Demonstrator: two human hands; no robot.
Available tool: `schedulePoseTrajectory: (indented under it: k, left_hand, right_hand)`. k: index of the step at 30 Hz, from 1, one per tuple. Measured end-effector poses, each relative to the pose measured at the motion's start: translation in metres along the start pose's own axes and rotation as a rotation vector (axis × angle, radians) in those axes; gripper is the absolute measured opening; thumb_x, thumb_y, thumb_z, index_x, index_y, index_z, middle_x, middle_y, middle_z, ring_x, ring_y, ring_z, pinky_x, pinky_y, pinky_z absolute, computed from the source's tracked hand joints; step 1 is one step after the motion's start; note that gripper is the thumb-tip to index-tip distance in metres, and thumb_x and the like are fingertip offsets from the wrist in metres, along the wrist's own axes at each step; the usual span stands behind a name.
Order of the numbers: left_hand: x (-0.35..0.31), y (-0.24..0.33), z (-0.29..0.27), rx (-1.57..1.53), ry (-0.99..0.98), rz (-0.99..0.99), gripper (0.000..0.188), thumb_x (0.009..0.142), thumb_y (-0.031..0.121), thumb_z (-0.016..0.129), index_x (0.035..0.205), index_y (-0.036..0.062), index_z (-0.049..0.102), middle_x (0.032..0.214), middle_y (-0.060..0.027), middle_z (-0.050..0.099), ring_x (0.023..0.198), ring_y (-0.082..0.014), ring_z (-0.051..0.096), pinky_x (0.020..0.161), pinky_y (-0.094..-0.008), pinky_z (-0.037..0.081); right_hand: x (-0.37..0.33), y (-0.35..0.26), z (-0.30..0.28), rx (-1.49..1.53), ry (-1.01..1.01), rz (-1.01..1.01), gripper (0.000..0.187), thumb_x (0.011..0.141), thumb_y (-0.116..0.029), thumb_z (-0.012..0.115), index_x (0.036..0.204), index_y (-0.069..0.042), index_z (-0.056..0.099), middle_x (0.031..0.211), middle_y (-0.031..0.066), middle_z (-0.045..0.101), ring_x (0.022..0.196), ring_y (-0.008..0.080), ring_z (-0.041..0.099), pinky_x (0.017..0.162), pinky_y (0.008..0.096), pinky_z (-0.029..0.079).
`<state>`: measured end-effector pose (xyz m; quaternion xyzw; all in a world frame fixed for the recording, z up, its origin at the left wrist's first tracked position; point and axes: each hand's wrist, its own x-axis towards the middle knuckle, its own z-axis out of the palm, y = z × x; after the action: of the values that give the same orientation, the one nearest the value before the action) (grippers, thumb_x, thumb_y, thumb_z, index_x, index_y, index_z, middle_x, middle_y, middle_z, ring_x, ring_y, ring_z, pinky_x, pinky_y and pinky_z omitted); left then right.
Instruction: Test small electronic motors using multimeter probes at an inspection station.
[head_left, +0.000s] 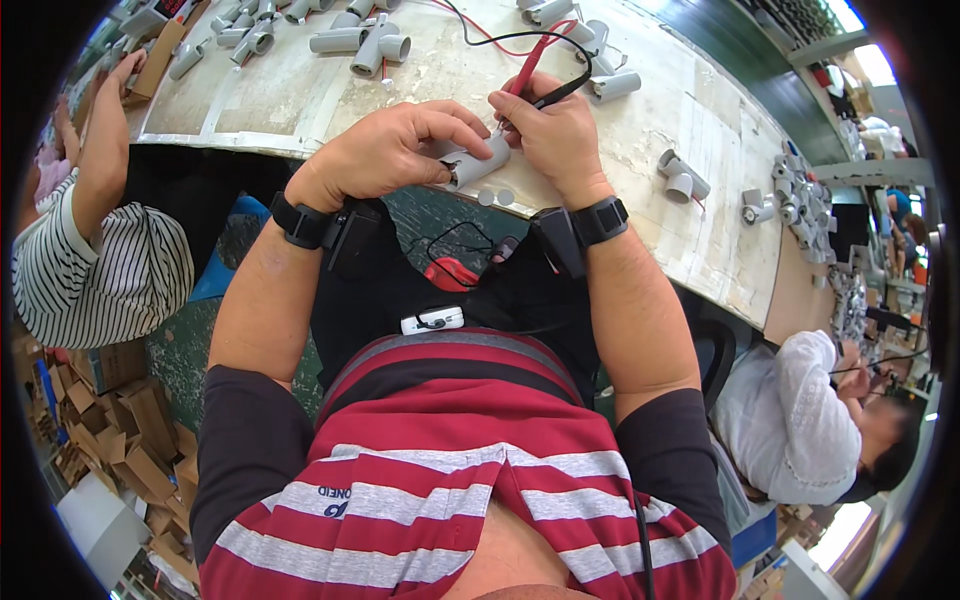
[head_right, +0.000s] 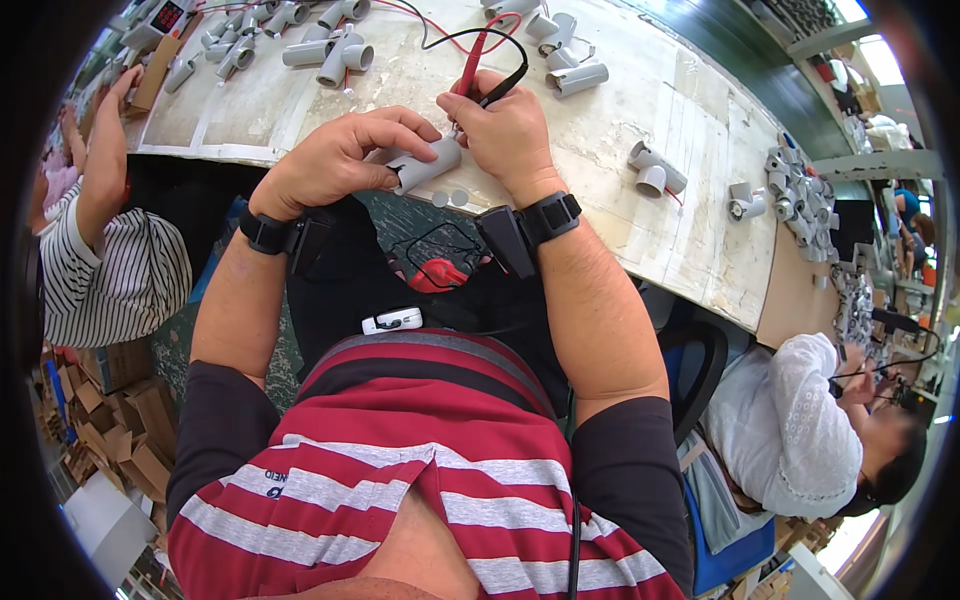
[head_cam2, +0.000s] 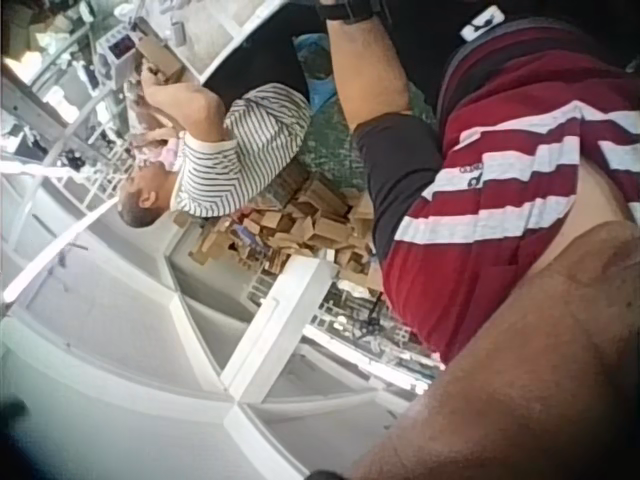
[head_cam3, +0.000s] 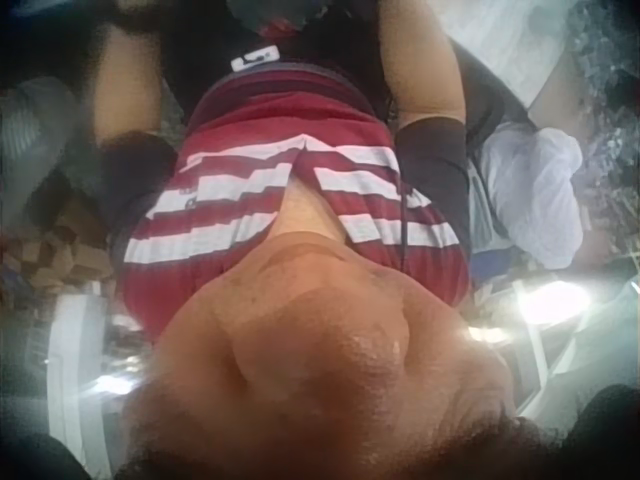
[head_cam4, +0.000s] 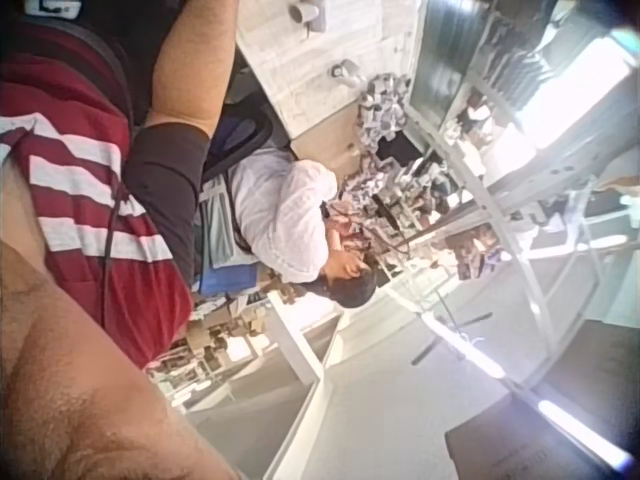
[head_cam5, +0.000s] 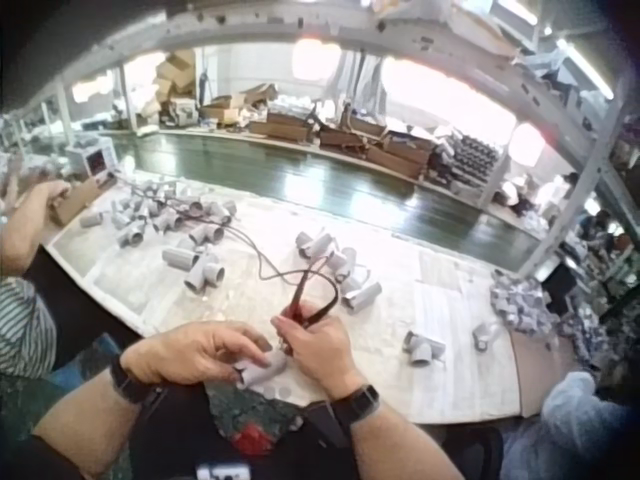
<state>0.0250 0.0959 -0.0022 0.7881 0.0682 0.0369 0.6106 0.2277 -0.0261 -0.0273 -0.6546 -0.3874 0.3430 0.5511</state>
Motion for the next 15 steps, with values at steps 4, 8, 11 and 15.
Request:
schedulePoseTrajectory:
  k: [4, 8, 11, 15]
  left_hand:
    - [0.008, 0.007, 0.004, 0.119, -0.025, 0.062, 0.049, 0.073, -0.014, 0.062, 0.117, 0.0045, 0.076, 0.137, -0.0104, 0.062, 0.131, -0.0259, 0.058, 0.110, -0.0356, 0.046]
    - [-0.001, 0.004, 0.009, 0.305, 0.074, 0.104, 0.050, 0.070, -0.016, 0.054, 0.110, 0.0056, 0.076, 0.138, -0.0151, 0.061, 0.124, -0.0336, 0.062, 0.106, -0.0391, 0.050]
    - [-0.011, 0.000, 0.014, 0.316, 0.123, 0.071, 0.053, 0.068, -0.017, 0.049, 0.109, 0.0038, 0.074, 0.144, -0.0170, 0.056, 0.133, -0.0368, 0.057, 0.113, -0.0411, 0.045]
    - [-0.010, -0.001, 0.029, 0.288, 0.140, 0.127, 0.050, 0.070, -0.017, 0.054, 0.112, 0.0036, 0.072, 0.149, -0.0174, 0.052, 0.135, -0.0369, 0.056, 0.113, -0.0412, 0.045]
  right_hand:
    - [0.002, 0.010, -0.007, -0.046, 0.047, -0.056, 0.014, 0.096, -0.016, 0.077, 0.094, -0.002, 0.073, 0.077, 0.0016, 0.069, 0.063, 0.0084, 0.062, 0.057, 0.0246, 0.050]
    - [0.002, 0.015, 0.001, -0.146, 0.115, -0.201, 0.015, 0.092, -0.015, 0.077, 0.091, -0.001, 0.074, 0.076, 0.0090, 0.072, 0.066, 0.0159, 0.064, 0.063, 0.0341, 0.053]
    - [0.001, 0.020, 0.010, -0.131, 0.133, -0.212, 0.017, 0.089, -0.016, 0.077, 0.093, 0.000, 0.073, 0.077, 0.0162, 0.072, 0.071, 0.0204, 0.066, 0.070, 0.0374, 0.054]
    - [-0.007, 0.017, 0.001, -0.178, 0.166, -0.232, 0.017, 0.089, -0.015, 0.078, 0.093, 0.000, 0.072, 0.076, 0.0154, 0.071, 0.070, 0.0197, 0.064, 0.069, 0.0367, 0.053]
